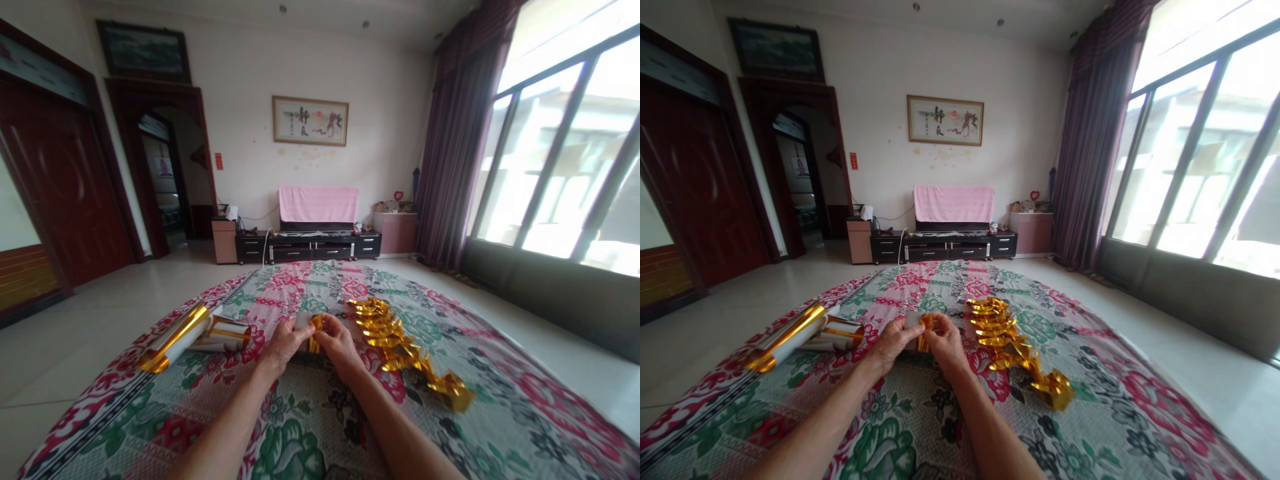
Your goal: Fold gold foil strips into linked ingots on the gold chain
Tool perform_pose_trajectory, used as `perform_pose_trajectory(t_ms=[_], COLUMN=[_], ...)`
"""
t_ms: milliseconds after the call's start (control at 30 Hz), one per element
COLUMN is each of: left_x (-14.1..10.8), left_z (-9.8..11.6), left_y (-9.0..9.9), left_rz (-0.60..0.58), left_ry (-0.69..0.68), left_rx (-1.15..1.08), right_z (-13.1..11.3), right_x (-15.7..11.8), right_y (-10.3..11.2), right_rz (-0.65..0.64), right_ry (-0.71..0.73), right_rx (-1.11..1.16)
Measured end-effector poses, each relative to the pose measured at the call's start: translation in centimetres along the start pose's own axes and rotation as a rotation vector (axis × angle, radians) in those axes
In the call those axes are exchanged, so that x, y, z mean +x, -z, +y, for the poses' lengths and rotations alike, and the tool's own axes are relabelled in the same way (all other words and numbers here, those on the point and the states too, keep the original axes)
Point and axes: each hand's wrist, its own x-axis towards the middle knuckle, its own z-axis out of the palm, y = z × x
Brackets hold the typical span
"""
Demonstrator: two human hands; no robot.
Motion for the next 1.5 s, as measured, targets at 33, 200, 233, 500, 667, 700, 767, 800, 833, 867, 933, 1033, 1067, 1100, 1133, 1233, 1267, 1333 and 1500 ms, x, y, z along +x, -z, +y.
perform_pose_trajectory(t_ms=[33, 200, 233, 500, 667, 700, 767, 800, 833, 867, 933, 1033, 1067, 1100, 1133, 1233, 1267, 1333, 1500], left_x=[0.1, 0.3, 0.3, -0.1, 0.2, 0.3, 0.5, 0.5, 0.5, 0.5, 0.4, 0.1, 0.0, 0.0, 0.0, 0.0, 0.0, 0.0, 0.3], left_z=[-0.1, -0.5, -0.6, 0.1, -0.1, -0.3, -0.8, -0.9, -1.1, -1.2, -1.1, -0.8, -0.7, -0.5, -0.4, -0.3, -0.2, -0.2, -0.6], left_y=[0.1, 0.6, 0.6, 0.5, 0.9, 0.9, 1.0, 1.0, 1.0, 0.9, 0.7, 0.4, 0.3, 0.3, 0.2, 0.2, 0.1, 0.1, 0.2], left_rz=[-0.01, 0.003, 0.006, -0.092, -0.147, -0.138, -0.112, -0.096, -0.08, -0.066, -0.043, -0.03, -0.02, -0.021, -0.021, -0.026, -0.027, -0.026, -0.079], left_ry=[-0.003, -0.031, -0.041, -0.009, -0.006, -0.009, -0.037, -0.062, -0.092, -0.126, -0.196, -0.279, -0.299, -0.314, -0.318, -0.305, -0.299, -0.29, -0.348], left_rx=[0.009, 0.215, 0.263, 0.272, 0.194, 0.211, 0.272, 0.309, 0.349, 0.394, 0.498, 0.677, 0.73, 0.767, 0.793, 0.871, 0.899, 0.951, 1.03], right_z=[-0.1, -0.8, -0.9, -0.5, 0.5, 0.7, 0.9, 0.9, 0.9, 0.9, 0.9, 1.0, 1.1, 1.1, 1.2, 1.1, 1.0, 0.9, 1.0], right_x=[-0.1, -0.2, -0.2, 0.1, 0.7, 0.9, 1.0, 1.1, 1.1, 1.1, 1.0, 0.9, 0.9, 0.9, 0.8, 0.7, 0.6, 0.5, 0.4], right_y=[0.0, 0.5, 0.6, 1.1, 1.1, 1.1, 1.3, 1.4, 1.5, 1.5, 1.7, 1.7, 1.7, 1.6, 1.6, 1.5, 1.5, 1.5, 1.7], right_rz=[-0.014, 0.01, 0.018, 0.039, 0.12, 0.145, 0.199, 0.222, 0.229, 0.228, 0.198, 0.145, 0.129, 0.117, 0.109, 0.101, 0.098, 0.073, -0.027], right_ry=[-0.001, -0.034, -0.035, -0.037, 0.019, 0.036, 0.079, 0.105, 0.133, 0.163, 0.227, 0.298, 0.31, 0.316, 0.315, 0.287, 0.284, 0.297, 0.323], right_rx=[0.0, -0.028, -0.047, -0.136, -0.194, -0.246, -0.412, -0.515, -0.617, -0.709, -0.859, -1.014, -1.052, -1.084, -1.111, -1.176, -1.19, -1.214, -1.288])
